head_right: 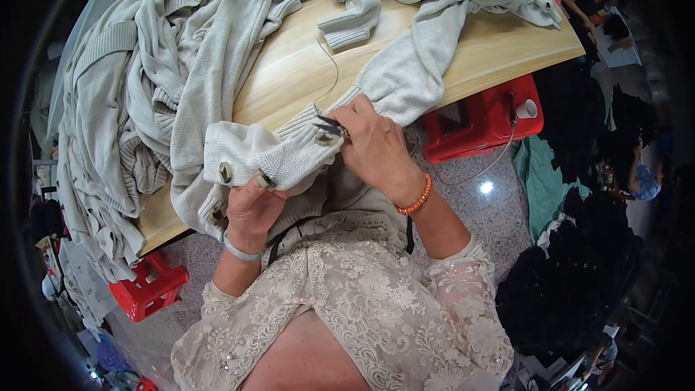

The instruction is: Trimming loose threads from knitted sweaters using a small pair of snips.

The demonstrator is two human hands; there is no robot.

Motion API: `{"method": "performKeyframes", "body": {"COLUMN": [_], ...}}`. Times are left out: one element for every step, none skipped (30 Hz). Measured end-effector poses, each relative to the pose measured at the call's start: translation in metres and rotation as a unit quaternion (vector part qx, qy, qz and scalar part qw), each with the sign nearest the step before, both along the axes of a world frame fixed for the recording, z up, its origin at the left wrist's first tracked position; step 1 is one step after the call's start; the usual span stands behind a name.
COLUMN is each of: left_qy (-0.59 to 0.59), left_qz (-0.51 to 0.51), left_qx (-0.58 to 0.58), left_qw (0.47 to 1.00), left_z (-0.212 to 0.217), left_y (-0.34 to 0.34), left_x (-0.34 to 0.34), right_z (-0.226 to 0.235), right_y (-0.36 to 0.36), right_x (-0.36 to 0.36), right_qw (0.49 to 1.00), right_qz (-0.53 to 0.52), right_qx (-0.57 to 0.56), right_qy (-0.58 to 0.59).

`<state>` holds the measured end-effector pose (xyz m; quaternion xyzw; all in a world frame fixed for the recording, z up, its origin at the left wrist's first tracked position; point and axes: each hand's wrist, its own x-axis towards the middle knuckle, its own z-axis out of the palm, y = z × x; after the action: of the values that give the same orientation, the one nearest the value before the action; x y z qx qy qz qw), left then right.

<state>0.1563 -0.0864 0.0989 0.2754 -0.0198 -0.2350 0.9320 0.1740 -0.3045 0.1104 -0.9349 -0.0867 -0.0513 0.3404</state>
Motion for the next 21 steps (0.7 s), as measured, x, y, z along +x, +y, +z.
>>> {"method": "performKeyframes", "body": {"left_qy": [-0.005,-0.006,0.01,0.026,0.026,0.035,0.045,0.044,0.048,0.052,0.051,0.04,0.029,0.028,0.042,0.056,0.055,0.044,0.033,0.032,0.029], "left_qz": [0.002,0.003,0.0,0.0,0.003,0.009,0.015,0.016,0.011,0.007,0.007,0.003,0.0,-0.001,-0.004,-0.007,-0.009,-0.015,-0.021,-0.021,-0.006], "left_qx": [-0.017,-0.015,-0.027,-0.036,-0.034,-0.031,-0.028,-0.028,-0.033,-0.037,-0.039,-0.047,-0.053,-0.053,-0.054,-0.055,-0.054,-0.059,-0.065,-0.064,-0.051], "left_qw": [1.0,1.0,1.0,0.999,0.999,0.999,0.999,0.999,0.998,0.998,0.998,0.998,0.998,0.998,0.998,0.997,0.997,0.997,0.997,0.997,0.998], "left_z": [-0.004,-0.007,-0.009,-0.012,-0.015,-0.018,-0.019,-0.017,-0.01,-0.006,-0.005,-0.005,-0.005,-0.008,-0.012,-0.014,-0.014,-0.014,-0.014,-0.01,-0.005], "left_y": [0.002,0.004,0.006,0.009,0.011,0.011,0.011,0.01,0.005,0.001,0.0,-0.002,-0.002,0.0,0.003,0.005,0.005,0.007,0.008,0.008,0.005], "left_x": [0.0,0.001,0.001,0.001,0.0,0.0,0.0,-0.001,0.0,0.0,0.001,0.001,0.002,0.001,0.0,-0.001,-0.001,-0.001,-0.001,-0.002,-0.004], "right_z": [0.001,0.005,0.011,0.022,0.032,0.04,0.045,0.044,0.044,0.048,0.055,0.06,0.063,0.063,0.064,0.062,0.061,0.061,0.059,0.056,0.054], "right_y": [-0.001,-0.002,-0.004,-0.008,-0.012,-0.016,-0.018,-0.019,-0.021,-0.019,-0.013,-0.006,0.004,0.011,0.015,0.018,0.02,0.022,0.023,0.024,0.025], "right_x": [-0.003,-0.007,-0.011,-0.015,-0.017,-0.02,-0.025,-0.028,-0.031,-0.033,-0.039,-0.044,-0.047,-0.053,-0.053,-0.054,-0.053,-0.052,-0.052,-0.052,-0.052], "right_qw": [1.0,0.999,0.996,0.996,0.995,0.995,0.989,0.989,0.987,0.982,0.98,0.977,0.967,0.967,0.967,0.968,0.968,0.968,0.967,0.964,0.961], "right_qz": [0.002,0.005,0.007,-0.007,-0.009,-0.014,-0.018,-0.017,0.008,0.033,0.054,0.08,0.103,0.094,0.092,0.094,0.095,0.083,0.084,0.083,0.082], "right_qx": [0.002,0.042,0.081,0.088,0.087,0.085,0.141,0.14,0.162,0.182,0.18,0.186,0.223,0.237,0.237,0.229,0.221,0.229,0.23,0.245,0.26], "right_qy": [-0.001,-0.013,-0.024,0.027,0.039,0.05,0.04,0.039,0.001,-0.037,-0.062,-0.061,-0.069,-0.017,-0.018,-0.042,-0.065,-0.064,-0.065,-0.057,-0.048]}}
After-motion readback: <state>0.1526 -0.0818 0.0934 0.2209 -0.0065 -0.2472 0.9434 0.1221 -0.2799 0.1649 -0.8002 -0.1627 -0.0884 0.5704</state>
